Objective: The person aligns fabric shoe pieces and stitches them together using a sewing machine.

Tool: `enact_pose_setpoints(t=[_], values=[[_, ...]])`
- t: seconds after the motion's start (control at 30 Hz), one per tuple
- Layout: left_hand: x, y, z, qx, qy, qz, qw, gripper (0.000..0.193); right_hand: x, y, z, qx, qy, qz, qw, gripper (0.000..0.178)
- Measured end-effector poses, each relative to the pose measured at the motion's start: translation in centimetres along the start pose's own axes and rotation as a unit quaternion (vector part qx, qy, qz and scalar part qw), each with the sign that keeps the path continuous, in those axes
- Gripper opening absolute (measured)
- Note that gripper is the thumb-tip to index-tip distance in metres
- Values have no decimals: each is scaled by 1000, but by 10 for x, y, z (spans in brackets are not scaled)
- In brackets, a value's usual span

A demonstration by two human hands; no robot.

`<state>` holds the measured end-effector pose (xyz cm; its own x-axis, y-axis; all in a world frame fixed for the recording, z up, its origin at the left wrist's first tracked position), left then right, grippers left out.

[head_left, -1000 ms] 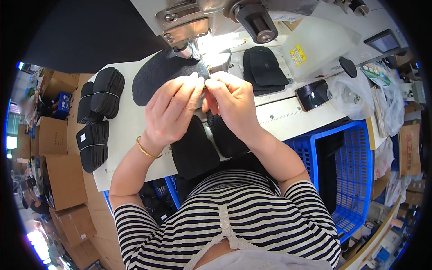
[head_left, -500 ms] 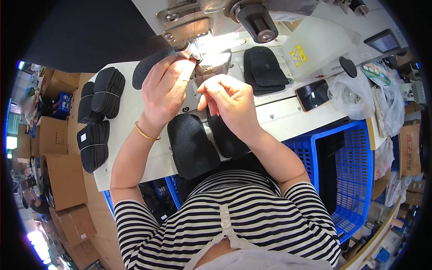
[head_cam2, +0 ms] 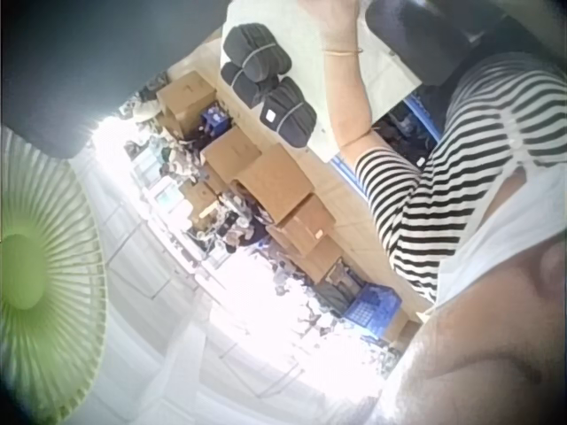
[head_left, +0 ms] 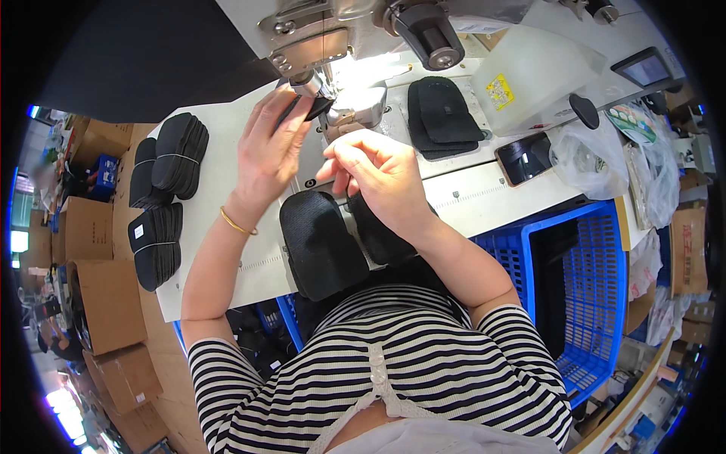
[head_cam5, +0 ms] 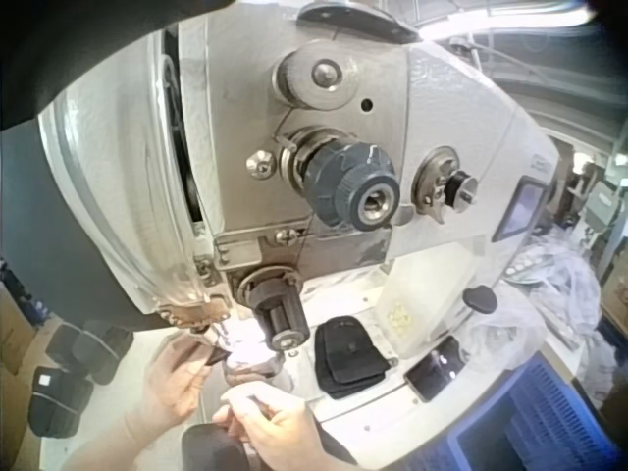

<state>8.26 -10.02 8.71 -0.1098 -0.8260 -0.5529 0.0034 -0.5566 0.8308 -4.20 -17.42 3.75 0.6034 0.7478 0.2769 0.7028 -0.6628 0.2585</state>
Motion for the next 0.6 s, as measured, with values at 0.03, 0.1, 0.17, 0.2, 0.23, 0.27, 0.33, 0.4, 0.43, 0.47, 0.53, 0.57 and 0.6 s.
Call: enact_pose_setpoints(t=[0.03, 0.1, 0.17, 0.2, 0.23, 0.27, 0.33, 0.4, 0.43, 0.47, 0.53, 0.57, 0.6], values=[[1, -1, -5, 34, -10, -19, 999, 37, 0, 0, 1, -4, 1, 17, 1000, 16], [-1, -4, -11, 90, -4, -43, 995, 45, 3, 3, 3, -31, 13, 28, 999, 16], [-7, -1, -18, 78, 14, -51, 996, 45, 4, 8, 6, -58, 24, 40, 997, 17], [-10, 1, -20, 66, 32, -59, 995, 45, 7, 10, 4, -109, -39, 21, 993, 19], [-15, 7, -7, 109, 60, -43, 991, 44, 7, 11, 3, -158, -106, 8, 982, 21], [-25, 11, 8, 142, 58, -32, 988, 42, 10, 11, 8, -131, -129, -16, 983, 23], [-32, 21, 32, 107, 72, -54, 990, 40, 15, 5, 3, -88, -118, -8, 989, 23], [-31, 25, 41, 78, 52, -79, 992, 38, 14, 2, 5, -84, -125, -10, 989, 21], [-29, 27, 40, 52, 31, -106, 993, 37, 15, 2, 5, -82, -128, -11, 988, 20], [-31, 27, 40, 51, 32, -105, 993, 37, 16, 1, 3, -82, -129, -13, 988, 20], [-29, 27, 37, 32, 48, -129, 990, 36, 16, -1, -4, -75, -127, -5, 989, 21], [-30, 26, 40, 30, 47, -128, 990, 36, 16, -3, -6, -74, -128, -5, 989, 21], [-30, 24, 45, 29, 73, -139, 987, 36, 15, -6, -8, -76, -142, -6, 987, 20]])
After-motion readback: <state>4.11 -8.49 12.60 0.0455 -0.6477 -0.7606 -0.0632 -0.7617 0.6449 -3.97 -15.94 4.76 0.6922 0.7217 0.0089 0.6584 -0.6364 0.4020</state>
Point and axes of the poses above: each hand's wrist, its own y-axis towards the middle knuckle, its own x-axis out of the palm, z = x × y, the point moved 6 cm from there along y, towards the middle knuckle, and after that the axes turned 7 degrees about -x, right-handed, at the moved point
